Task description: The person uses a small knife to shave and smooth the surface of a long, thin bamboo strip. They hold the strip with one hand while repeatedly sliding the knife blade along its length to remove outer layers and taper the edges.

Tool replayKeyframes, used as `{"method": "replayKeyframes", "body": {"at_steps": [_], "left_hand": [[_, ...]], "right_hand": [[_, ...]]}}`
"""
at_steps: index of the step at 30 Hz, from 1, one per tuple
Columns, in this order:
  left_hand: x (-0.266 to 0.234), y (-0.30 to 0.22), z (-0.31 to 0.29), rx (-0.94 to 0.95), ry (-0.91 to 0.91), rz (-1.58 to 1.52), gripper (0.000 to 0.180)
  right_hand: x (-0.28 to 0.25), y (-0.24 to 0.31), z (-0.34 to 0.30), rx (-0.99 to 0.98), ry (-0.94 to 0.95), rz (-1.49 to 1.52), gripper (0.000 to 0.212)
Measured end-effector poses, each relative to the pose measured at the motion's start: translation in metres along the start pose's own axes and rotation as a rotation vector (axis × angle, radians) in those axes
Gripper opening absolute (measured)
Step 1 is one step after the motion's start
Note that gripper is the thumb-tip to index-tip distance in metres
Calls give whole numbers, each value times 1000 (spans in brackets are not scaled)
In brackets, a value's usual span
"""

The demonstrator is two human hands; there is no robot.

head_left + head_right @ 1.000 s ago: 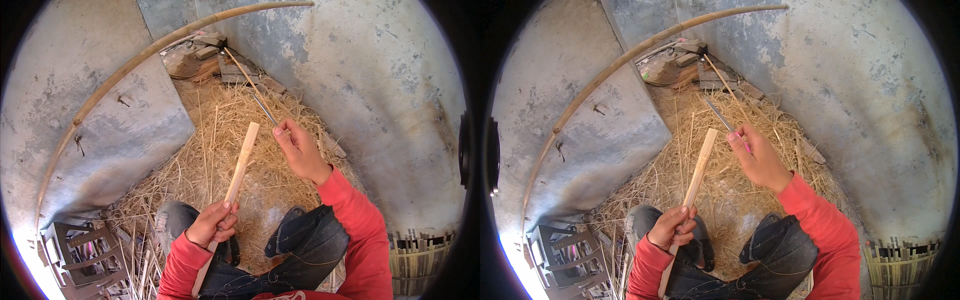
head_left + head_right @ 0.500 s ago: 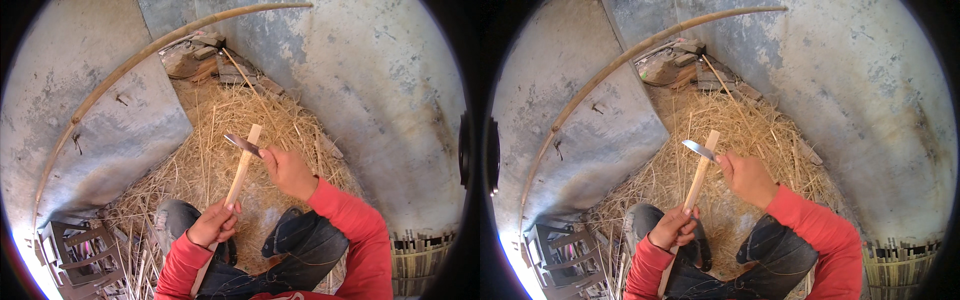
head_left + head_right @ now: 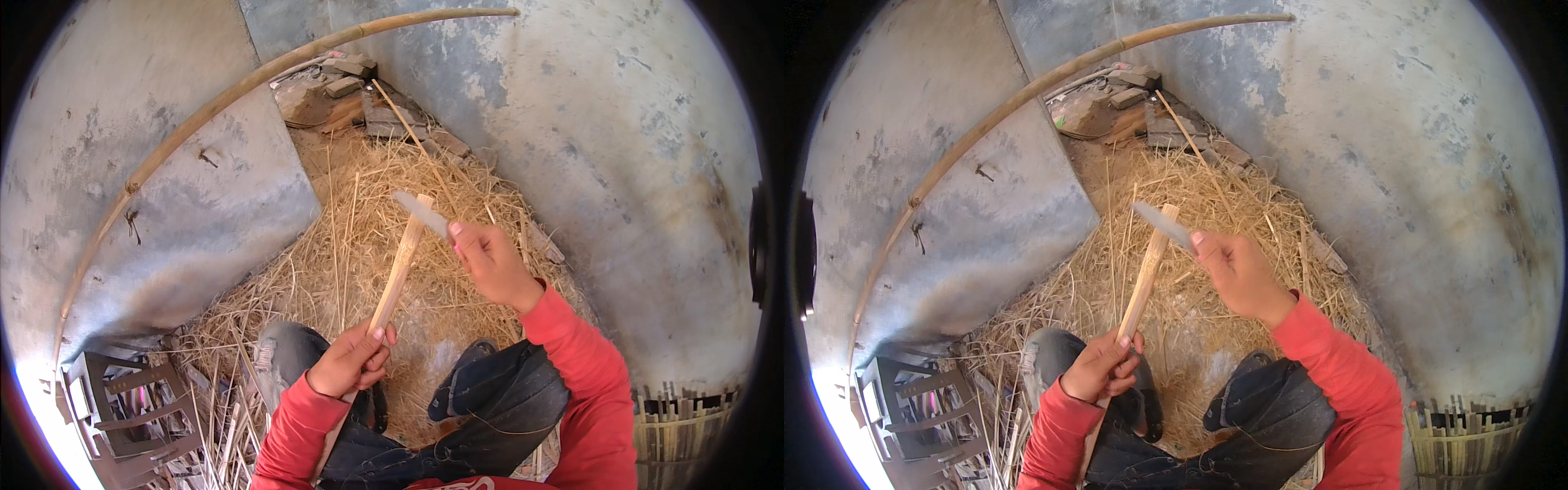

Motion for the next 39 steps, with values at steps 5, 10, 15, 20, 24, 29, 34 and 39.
{"method": "replayKeyframes", "body": {"at_steps": [5, 10, 15, 20, 24, 29, 34, 39], "left_hand": [[-2, 4, 3, -19, 29, -15, 30], [0, 6, 7, -15, 13, 30, 30], [-3, 10, 11, -18, 5, 61, 29], [-5, 13, 13, -27, -15, 108, 27], [-4, 13, 14, -21, -20, 119, 27], [-3, 12, 13, -18, -38, 130, 26], [0, 11, 13, -8, -51, 152, 30], [-3, 12, 13, 3, -41, 144, 31]], "right_hand": [[-8, 6, 0, -42, -78, -127, 36], [-1, 12, -7, -62, -91, -169, 18], [3, 13, -9, -97, -119, -123, 16], [6, 14, -8, -143, -133, -212, 17], [9, 13, -10, -160, -148, -248, 17], [16, 14, -10, -123, -99, -275, 16], [16, 17, -10, -107, -93, -256, 16], [15, 13, -9, -93, -60, -200, 21]]}}
Point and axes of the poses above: each hand's wrist, its own z-axis towards the middle knuckle, its own x-axis out of the palm, y = z × x, the point moved 8 cm from there along z, towards the middle knuckle, and after that the axes turned 14 degrees about y, right-handed, at the moved point
